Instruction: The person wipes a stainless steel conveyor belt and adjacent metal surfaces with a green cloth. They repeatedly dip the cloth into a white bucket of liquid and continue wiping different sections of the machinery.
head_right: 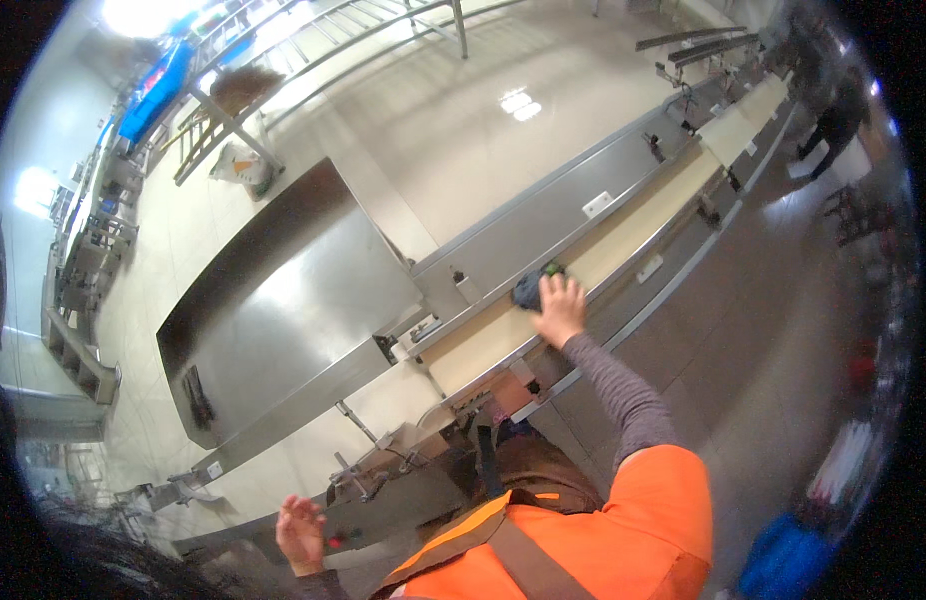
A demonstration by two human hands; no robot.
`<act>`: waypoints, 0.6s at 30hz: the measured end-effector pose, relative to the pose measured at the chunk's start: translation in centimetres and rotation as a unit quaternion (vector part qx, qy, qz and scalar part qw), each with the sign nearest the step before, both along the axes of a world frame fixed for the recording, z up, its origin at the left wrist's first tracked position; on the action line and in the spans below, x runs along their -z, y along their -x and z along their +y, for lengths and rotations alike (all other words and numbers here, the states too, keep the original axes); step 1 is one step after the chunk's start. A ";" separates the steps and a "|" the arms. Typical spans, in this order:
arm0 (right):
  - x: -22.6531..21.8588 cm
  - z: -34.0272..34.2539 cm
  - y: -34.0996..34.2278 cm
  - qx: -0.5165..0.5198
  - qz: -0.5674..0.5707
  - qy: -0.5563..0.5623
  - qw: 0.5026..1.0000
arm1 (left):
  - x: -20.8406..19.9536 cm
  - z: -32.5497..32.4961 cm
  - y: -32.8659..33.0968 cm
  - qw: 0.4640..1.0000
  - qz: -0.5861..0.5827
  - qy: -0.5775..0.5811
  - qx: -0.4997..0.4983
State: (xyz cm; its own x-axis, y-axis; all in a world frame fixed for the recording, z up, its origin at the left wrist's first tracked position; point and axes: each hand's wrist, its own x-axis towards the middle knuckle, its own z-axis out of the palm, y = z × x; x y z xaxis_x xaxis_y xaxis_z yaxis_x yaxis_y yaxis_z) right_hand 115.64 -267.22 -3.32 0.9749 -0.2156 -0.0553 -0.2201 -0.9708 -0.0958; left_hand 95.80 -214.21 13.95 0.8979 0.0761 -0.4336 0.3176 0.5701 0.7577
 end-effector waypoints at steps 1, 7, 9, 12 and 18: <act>0.0 1.8 0.5 -0.031 -0.039 0.005 0.999 | 0.3 -2.0 -0.6 0.999 0.000 0.016 0.048; -1.7 10.5 -0.2 -0.291 -0.142 -0.190 0.927 | -0.9 -15.2 -6.6 0.906 0.049 -0.058 0.416; -3.3 11.4 -2.9 -0.286 -0.252 -0.188 0.905 | -2.5 -17.6 -7.4 0.874 0.036 -0.100 0.473; 0.0 9.9 -7.7 -0.341 -0.101 -0.122 0.927 | -1.7 -18.3 -6.9 0.881 0.057 -0.124 0.453; 3.1 -1.5 -10.6 -0.197 -0.121 0.051 0.971 | -0.8 -14.6 0.5 0.916 0.130 -0.162 0.343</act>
